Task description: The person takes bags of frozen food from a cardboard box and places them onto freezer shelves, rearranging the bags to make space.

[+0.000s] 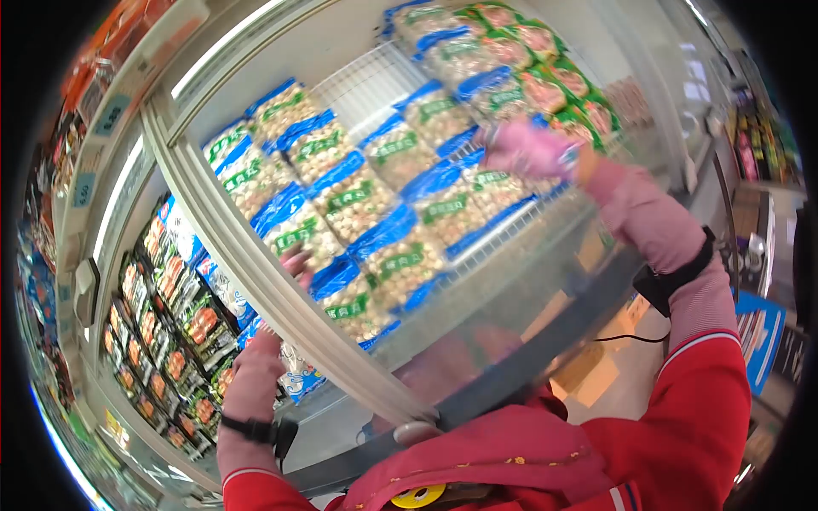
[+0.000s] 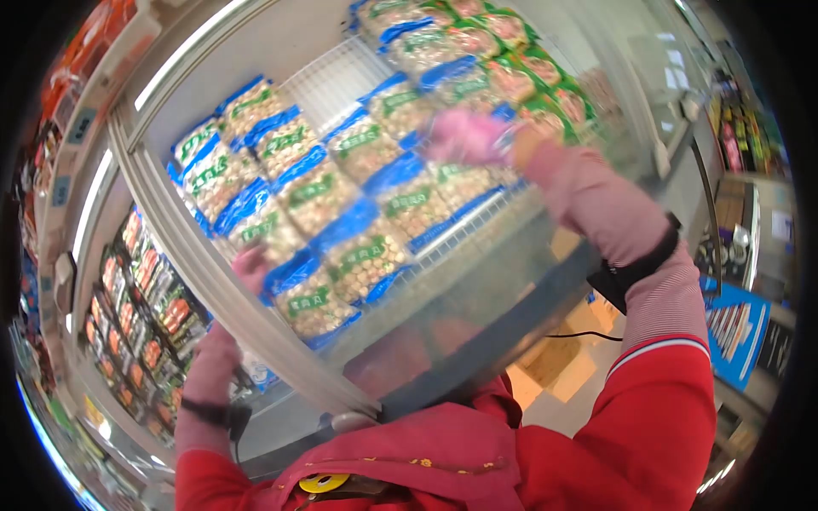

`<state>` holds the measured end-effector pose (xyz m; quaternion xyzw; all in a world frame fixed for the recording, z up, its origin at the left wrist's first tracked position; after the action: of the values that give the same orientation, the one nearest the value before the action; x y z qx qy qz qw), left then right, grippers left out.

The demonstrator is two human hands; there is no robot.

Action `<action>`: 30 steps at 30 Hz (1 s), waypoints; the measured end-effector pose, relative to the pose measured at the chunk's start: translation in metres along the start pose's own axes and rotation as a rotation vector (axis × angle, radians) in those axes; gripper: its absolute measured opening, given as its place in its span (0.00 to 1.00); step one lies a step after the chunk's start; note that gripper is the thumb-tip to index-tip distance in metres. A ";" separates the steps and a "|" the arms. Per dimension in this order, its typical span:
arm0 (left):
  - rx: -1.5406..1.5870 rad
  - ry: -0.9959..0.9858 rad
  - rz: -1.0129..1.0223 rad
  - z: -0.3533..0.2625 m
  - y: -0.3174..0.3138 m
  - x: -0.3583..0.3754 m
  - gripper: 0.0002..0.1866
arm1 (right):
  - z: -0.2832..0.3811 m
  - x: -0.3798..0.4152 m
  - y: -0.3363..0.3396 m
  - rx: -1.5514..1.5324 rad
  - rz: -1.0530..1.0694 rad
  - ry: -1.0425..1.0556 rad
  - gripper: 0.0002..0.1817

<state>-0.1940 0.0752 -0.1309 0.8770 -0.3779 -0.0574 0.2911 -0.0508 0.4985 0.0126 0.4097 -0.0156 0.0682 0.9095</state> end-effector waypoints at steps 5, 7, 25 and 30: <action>0.123 0.117 -0.363 -0.112 0.106 0.053 0.17 | 0.087 0.175 0.143 0.057 -1.041 -0.461 0.18; 0.230 -0.118 -0.445 -0.176 0.110 0.064 0.20 | 0.097 0.273 0.119 0.097 -1.319 -0.469 0.16; -0.256 -0.352 0.702 -0.387 -0.233 0.080 0.43 | 0.169 0.645 -0.499 -0.656 -0.394 -1.594 0.15; -0.653 -0.690 0.292 -0.432 -0.302 0.054 0.44 | 0.102 0.682 -0.517 -0.701 -0.721 -1.529 0.18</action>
<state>0.1727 0.4043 0.0643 0.6078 -0.5336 -0.4181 0.4136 0.6985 0.1595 -0.2462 0.0238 -0.5044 -0.5185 0.6900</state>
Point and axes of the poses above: each hand's wrist, its own x-axis away from the middle knuckle, its own y-axis out of the back of the hand, z = x × y, the point moved 5 cm from there along -x, towards the middle knuckle, and after that the axes turned 5 degrees about -z, right-handed, at the moved point
